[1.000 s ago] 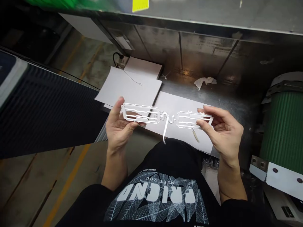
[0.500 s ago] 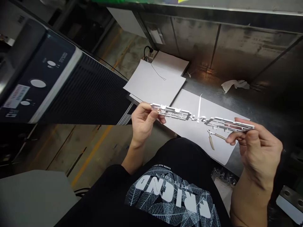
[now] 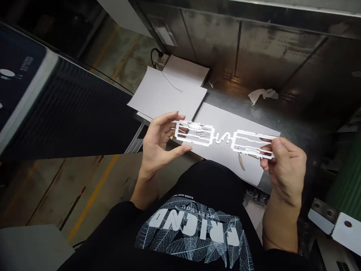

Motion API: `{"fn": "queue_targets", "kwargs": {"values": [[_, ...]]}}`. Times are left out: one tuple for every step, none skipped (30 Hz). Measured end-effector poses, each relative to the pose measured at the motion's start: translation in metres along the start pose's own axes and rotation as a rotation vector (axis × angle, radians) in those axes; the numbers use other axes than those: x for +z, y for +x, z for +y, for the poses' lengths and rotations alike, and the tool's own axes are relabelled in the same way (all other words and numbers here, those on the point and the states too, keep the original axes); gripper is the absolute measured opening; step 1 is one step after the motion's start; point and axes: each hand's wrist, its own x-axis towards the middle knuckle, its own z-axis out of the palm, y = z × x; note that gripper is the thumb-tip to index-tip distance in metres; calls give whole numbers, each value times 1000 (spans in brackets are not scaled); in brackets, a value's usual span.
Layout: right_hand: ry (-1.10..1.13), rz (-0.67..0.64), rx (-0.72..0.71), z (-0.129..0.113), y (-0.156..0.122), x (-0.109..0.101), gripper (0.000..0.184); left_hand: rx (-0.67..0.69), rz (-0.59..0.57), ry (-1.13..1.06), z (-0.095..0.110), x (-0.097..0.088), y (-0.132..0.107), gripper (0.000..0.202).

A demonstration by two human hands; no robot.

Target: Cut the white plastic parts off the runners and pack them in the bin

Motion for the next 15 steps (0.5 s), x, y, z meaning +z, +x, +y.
{"fn": "queue_targets", "kwargs": {"values": [[2, -3, 3, 0, 0, -1, 38, 22, -9, 6, 1, 0, 1, 79], [1, 0, 1, -1, 0, -2, 38, 40, -4, 6, 3, 0, 1, 76], [-1, 8, 0, -1, -1, -2, 38, 58, 12, 1, 6, 1, 1, 74], [-4, 14, 1, 0, -1, -3, 37, 77, 33, -8, 10, 2, 2, 72], [-8, 14, 5, 1, -2, -4, 37, 97, 54, -15, 15, 2, 2, 72], [-9, 6, 11, 2, -2, -4, 36, 111, 74, -19, 20, 3, 1, 72], [-8, -8, 19, 4, -1, -4, 36, 122, 91, -22, 26, 4, 1, 72], [-4, -20, 24, 6, -1, -4, 37, 130, 107, -23, 31, 5, 0, 72], [2, -32, 29, 8, -1, -4, 37, 134, 119, -21, 36, 7, -1, 73], [3, -41, 32, 10, 0, -4, 38, 137, 133, -18, 40, 9, -2, 74], [1, -51, 39, 12, 0, -3, 39, 141, 145, -9, 43, 11, -3, 75], [-2, -64, 47, 14, 1, -2, 39, 146, 154, 5, 45, 13, -3, 76], [-8, -79, 57, 15, 1, -1, 40, 151, 157, 23, 45, 15, -3, 78], [-10, -96, 65, 16, 2, 0, 40, 157, 159, 48, 45, 16, -2, 78], [-9, -110, 74, 17, 2, 0, 40, 167, 166, 77, 45, 17, -1, 79]]}}
